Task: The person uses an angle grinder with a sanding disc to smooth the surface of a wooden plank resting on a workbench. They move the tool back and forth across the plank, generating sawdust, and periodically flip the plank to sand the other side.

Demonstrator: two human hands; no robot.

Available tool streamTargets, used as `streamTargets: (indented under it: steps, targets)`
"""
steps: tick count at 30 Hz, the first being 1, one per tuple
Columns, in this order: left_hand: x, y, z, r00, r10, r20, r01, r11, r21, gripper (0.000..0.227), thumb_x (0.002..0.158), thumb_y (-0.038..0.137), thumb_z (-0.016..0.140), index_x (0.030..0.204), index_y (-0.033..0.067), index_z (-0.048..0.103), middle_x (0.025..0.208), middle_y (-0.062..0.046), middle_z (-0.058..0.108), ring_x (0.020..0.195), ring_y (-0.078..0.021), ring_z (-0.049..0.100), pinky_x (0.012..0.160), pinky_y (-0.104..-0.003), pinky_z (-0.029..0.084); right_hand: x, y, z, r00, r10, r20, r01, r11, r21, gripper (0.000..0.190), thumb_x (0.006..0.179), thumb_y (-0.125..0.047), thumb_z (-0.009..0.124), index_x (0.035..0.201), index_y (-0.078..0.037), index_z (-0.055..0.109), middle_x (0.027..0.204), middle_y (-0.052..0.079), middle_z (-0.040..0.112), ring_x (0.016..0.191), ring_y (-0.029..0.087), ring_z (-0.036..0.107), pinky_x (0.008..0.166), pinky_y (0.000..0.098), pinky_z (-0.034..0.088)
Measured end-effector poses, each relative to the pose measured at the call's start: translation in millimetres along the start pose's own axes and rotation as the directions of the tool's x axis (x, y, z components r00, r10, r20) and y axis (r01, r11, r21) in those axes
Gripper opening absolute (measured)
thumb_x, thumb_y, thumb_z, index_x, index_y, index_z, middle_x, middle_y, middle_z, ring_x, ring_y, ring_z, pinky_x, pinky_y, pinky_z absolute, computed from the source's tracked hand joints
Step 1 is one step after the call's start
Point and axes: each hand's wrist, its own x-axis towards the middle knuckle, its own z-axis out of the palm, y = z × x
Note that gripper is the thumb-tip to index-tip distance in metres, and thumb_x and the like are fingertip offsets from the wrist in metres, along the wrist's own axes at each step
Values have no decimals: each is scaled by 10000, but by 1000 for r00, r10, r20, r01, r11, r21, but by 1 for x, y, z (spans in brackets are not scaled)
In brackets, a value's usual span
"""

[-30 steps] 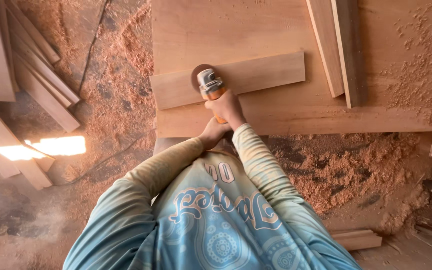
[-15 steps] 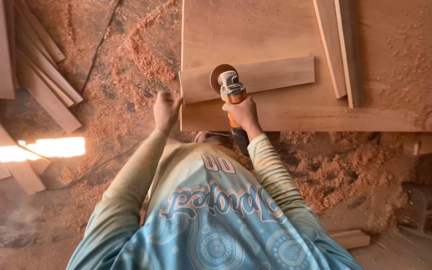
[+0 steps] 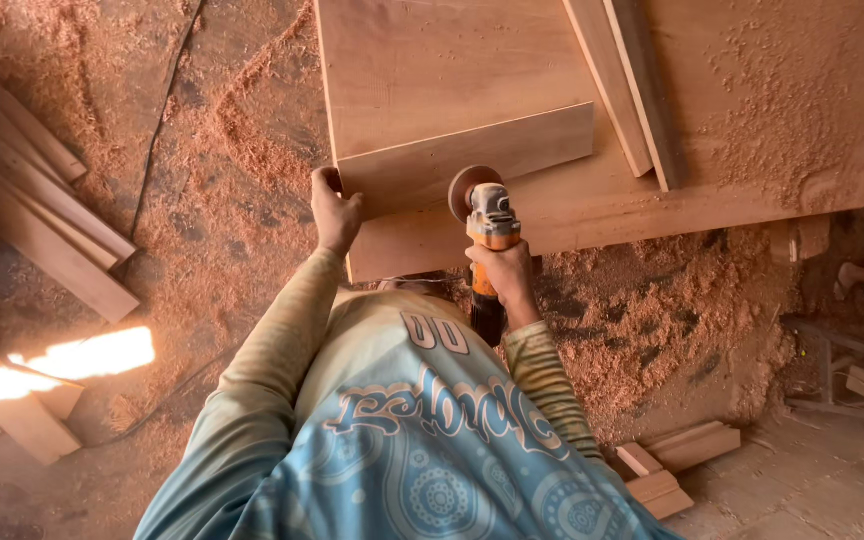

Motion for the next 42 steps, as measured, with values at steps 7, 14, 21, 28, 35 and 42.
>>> streamTargets:
  steps: [7,14,21,28,35,42]
  targets:
    - [14,43,-10,938,231,258,-204,971,-128,362,791,-122,708,1128,10,694,1111,-109,664,995,-258,696,870,-335,587,-18,-23,-35,993,-93,78,95,995,-30,351,738,-110,774,1078,-42,725,838,79,742,659,180,724,625,350,631]
    - [-6,42,-20,846,458,273,-459,886,-64,301,833,-27,778,1108,93,760,1119,-138,716,980,-280,704,806,-357,566,-14,-59,-22,920,-198,337,279,937,-211,355,742,-136,798,1086,-80,731,943,42,762,802,134,726,743,339,615]
    - [-2,29,-15,888,254,382,-294,954,49,321,841,99,812,1153,76,740,782,-182,686,694,-310,697,661,-398,551,-9,-83,20,916,-29,400,186,915,-359,273,704,-193,831,912,-32,759,794,49,747,701,125,693,664,329,574]
    - [-3,28,-19,884,288,368,-309,951,0,285,866,-4,709,1140,64,750,858,-222,707,767,-337,741,698,-384,579,-3,-90,43,909,12,416,226,825,-518,310,675,-248,840,837,-5,736,756,85,735,684,147,688,668,346,577]
    - [-7,34,-24,858,354,372,-337,935,-114,268,878,-3,715,1133,72,748,960,-214,729,893,-314,763,746,-368,599,-3,-95,51,917,12,399,243,776,-582,369,646,-296,840,836,3,738,764,129,745,699,200,732,690,372,585]
    - [-5,22,-19,873,311,377,-346,938,29,364,812,22,782,1167,92,736,847,-175,710,695,-287,698,656,-372,560,0,-95,36,922,20,387,228,779,-584,380,634,-308,837,857,-16,742,775,127,750,716,209,738,705,373,580]
